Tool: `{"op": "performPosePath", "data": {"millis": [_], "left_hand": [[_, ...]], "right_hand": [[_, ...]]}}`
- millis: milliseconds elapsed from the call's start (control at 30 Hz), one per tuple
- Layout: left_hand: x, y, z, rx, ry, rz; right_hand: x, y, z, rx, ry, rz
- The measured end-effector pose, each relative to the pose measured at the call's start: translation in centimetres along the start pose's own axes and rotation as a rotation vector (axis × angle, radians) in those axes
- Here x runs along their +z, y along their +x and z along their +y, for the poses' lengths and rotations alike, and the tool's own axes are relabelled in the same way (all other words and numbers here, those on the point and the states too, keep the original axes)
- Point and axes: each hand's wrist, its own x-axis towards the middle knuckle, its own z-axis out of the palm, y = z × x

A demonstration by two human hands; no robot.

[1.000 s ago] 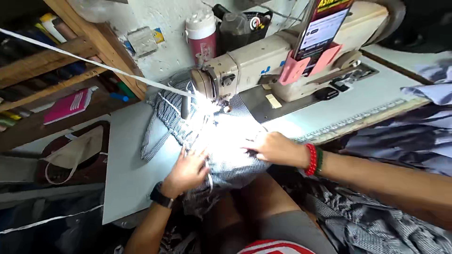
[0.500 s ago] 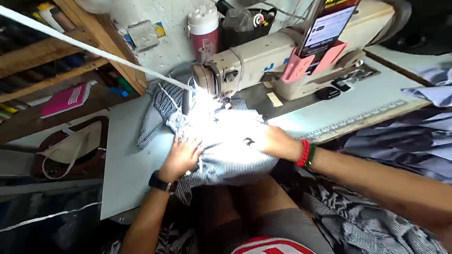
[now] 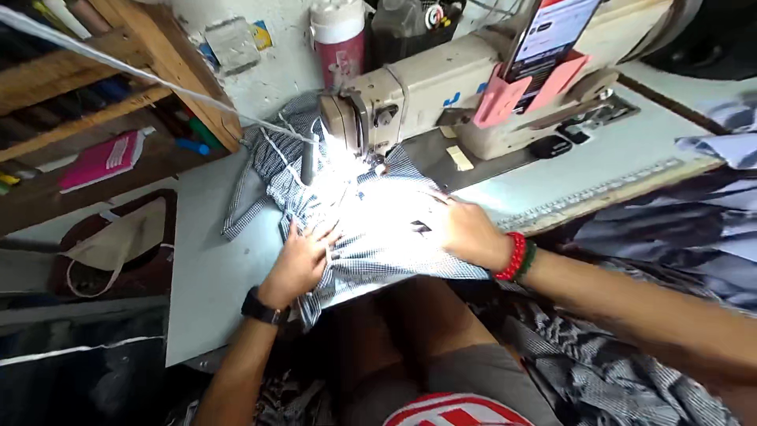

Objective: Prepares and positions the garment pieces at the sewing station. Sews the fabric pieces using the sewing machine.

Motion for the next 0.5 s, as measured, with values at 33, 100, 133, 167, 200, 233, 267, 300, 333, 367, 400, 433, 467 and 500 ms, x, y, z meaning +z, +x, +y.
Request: {"op": "performPosePath", "data": {"millis": [33,100,133,167,200,233,267,300,333,367,400,433,467,500], "left_hand": [[-0.3,0.2,0.1,0.016,0.028,0.002],[-0.5,0.2,0.4,0.006,0.026,-0.050],[-0.5,0.2,0.1,-0.015,0.008,-0.062],[-0.5,0.5,-0.5,-0.040,0.005,-0.067],[-0.7,1.1,-1.2,-0.073,0.011,-0.083],[-0.9,1.7,-1.8,-0.107,0.028,-0.098],[-1.2,2.4,-2.4,-0.138,0.044,-0.120],[-1.5,3.2,-3.0,-0.163,0.065,-0.141],[-1.8,4.0,-3.5,-0.184,0.084,-0.161],[-2.1,4.7,-4.0,-0.197,0.100,-0.176],[-2.4,5.4,-4.5,-0.209,0.105,-0.187],[-2.7,5.9,-4.8,-0.221,0.114,-0.189],[-3.0,6.3,-4.9,-0.237,0.117,-0.188],[-3.3,6.5,-4.7,-0.256,0.126,-0.189]], "right_hand": [[-0.3,0.2,-0.1,-0.022,-0.028,0.002],[-0.1,0.0,-0.2,-0.101,-0.052,0.019],[0.2,-0.1,0.2,-0.101,-0.031,0.015],[0.2,0.4,0.9,-0.077,-0.003,-0.001],[0.2,1.0,1.8,-0.050,0.016,-0.031],[0.1,1.9,2.6,-0.039,0.032,-0.050],[0.1,2.8,3.3,-0.039,0.052,-0.054],[0.0,3.7,3.9,-0.049,0.054,-0.056],[-0.3,4.6,4.3,-0.065,0.058,-0.050],[-0.5,5.5,4.6,-0.073,0.067,-0.053],[-0.5,6.5,5.0,-0.086,0.064,-0.053],[-0.2,7.4,5.4,-0.097,0.053,-0.049],[-0.1,8.3,5.6,-0.097,0.034,-0.053],[-0.3,8.7,5.2,-0.064,0.023,-0.078]]}}
